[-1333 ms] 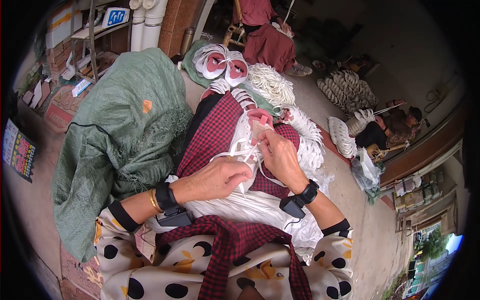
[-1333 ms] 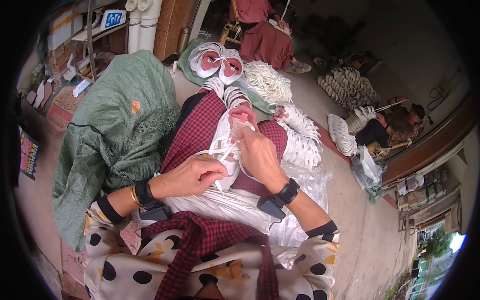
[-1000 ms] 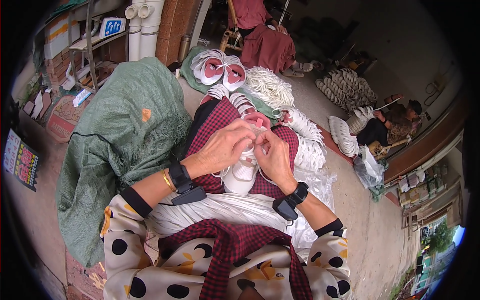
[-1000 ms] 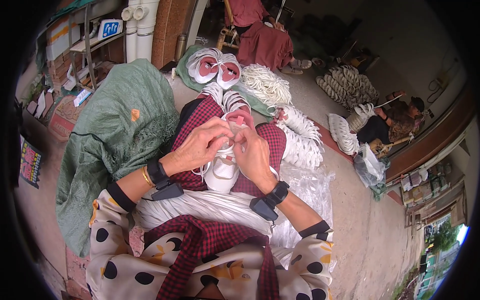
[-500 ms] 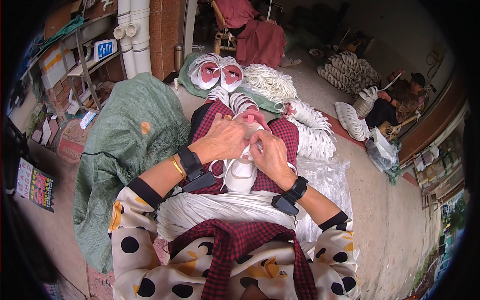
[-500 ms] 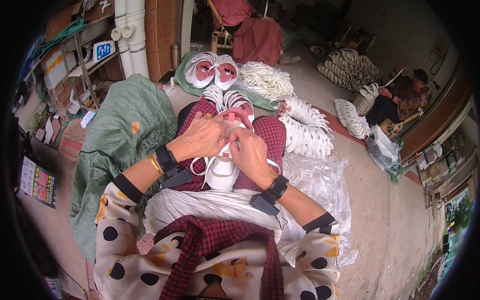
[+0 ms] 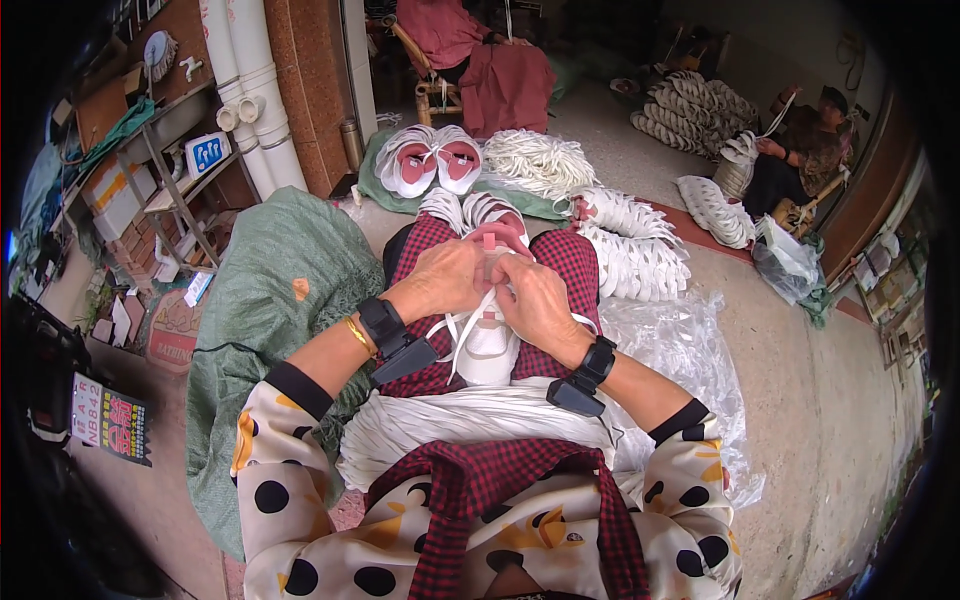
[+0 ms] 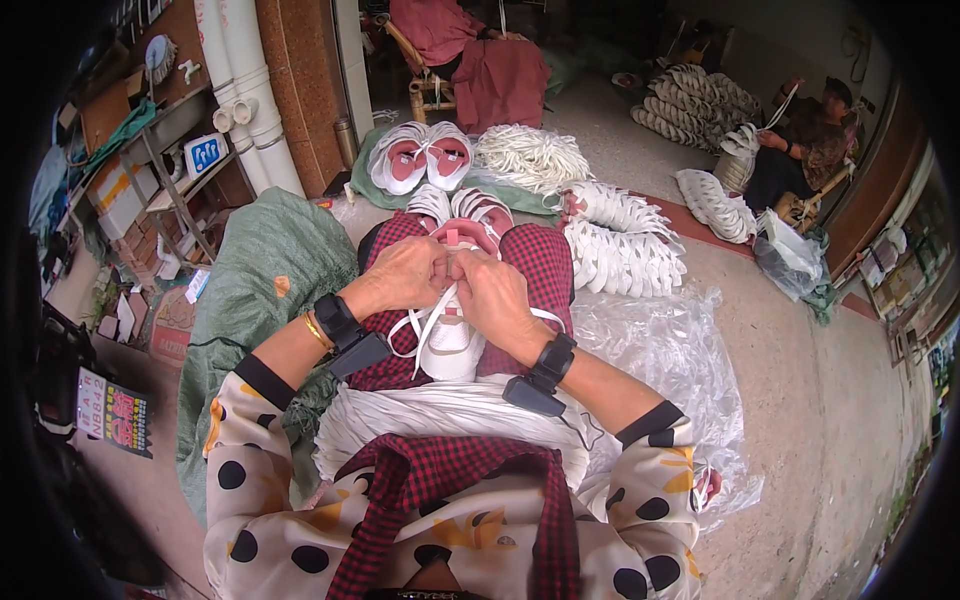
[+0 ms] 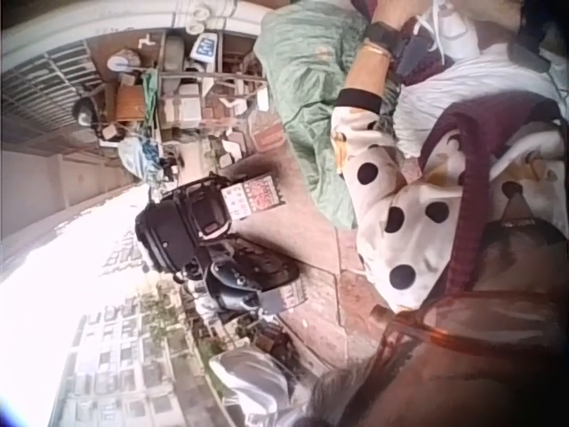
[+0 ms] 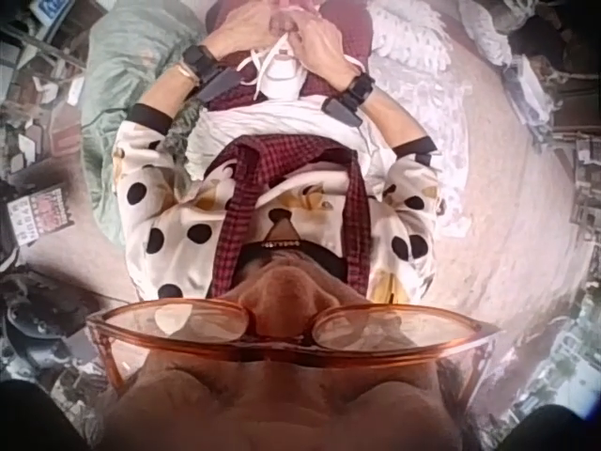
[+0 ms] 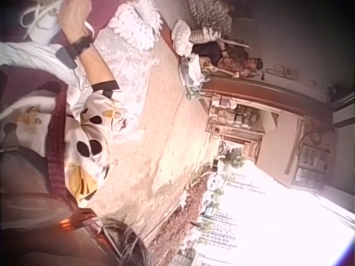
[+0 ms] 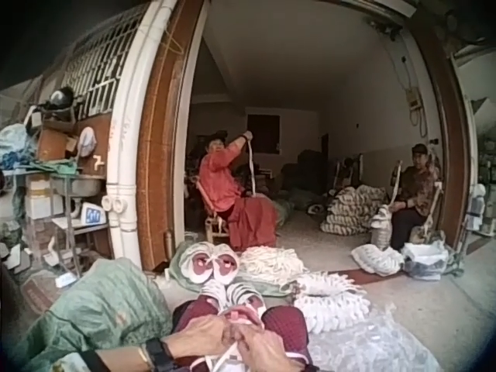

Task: Lacing laces into a pair of white and pink athletic shoes.

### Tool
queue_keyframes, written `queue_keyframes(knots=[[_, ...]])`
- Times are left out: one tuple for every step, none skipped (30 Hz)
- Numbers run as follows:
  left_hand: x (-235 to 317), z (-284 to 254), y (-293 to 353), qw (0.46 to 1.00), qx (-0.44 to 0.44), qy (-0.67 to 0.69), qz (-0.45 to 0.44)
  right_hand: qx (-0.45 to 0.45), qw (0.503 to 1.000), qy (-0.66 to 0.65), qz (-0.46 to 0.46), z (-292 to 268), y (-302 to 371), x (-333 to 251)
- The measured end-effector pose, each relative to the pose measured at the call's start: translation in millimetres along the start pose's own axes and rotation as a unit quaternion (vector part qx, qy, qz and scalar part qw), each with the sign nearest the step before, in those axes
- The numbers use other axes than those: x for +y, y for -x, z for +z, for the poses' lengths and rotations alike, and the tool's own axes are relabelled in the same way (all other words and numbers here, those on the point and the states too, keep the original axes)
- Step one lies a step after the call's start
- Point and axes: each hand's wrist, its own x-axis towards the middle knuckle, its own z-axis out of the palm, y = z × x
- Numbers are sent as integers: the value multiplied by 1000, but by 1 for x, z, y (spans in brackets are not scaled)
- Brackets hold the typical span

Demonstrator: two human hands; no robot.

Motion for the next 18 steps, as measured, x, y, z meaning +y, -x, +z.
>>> queue_keyframes(knots=[[1,-1,2,1000,0,-4,4,5,1000,1,0,-1,0,1],[2,-1,7,996,58,-28,60,2,1000,-22,2,-2,2,1],[2,-4,11,985,115,-52,116,-1,999,-46,3,-3,2,1],[4,-7,16,985,112,-53,117,1,999,-47,5,-3,5,2],[7,-13,22,982,133,-87,99,-2,999,-50,-21,-3,8,2],[7,-18,27,978,153,-121,80,-6,997,-53,-46,-3,10,2],[3,-24,33,976,172,-122,57,-7,997,-55,-45,-7,12,-1],[-7,-33,40,973,190,-126,35,-14,997,-46,-55,-11,13,-7],[-24,-36,44,967,215,-125,57,-20,997,-37,-65,-13,14,-10],[-34,-35,48,967,210,-130,60,-15,997,-41,-61,-11,14,-7],[-41,-36,52,978,194,-58,39,-5,997,-52,-60,-9,10,0],[-46,-34,55,984,176,14,18,5,996,-63,-59,-10,6,5],[-54,-26,56,984,179,15,21,-5,996,-80,-32,-12,0,10],[-57,-19,55,984,177,12,23,-1,996,-82,-31,-14,-4,12],[-59,-11,53,976,182,113,-25,3,988,-154,-8,-18,-8,13],[-55,-5,50,956,184,216,-73,5,975,-224,17,-22,-10,13],[-52,-2,49,952,182,236,-66,14,966,-257,11,-31,-12,8],[-49,0,47,953,179,237,-64,16,967,-255,14,-31,-11,12]])
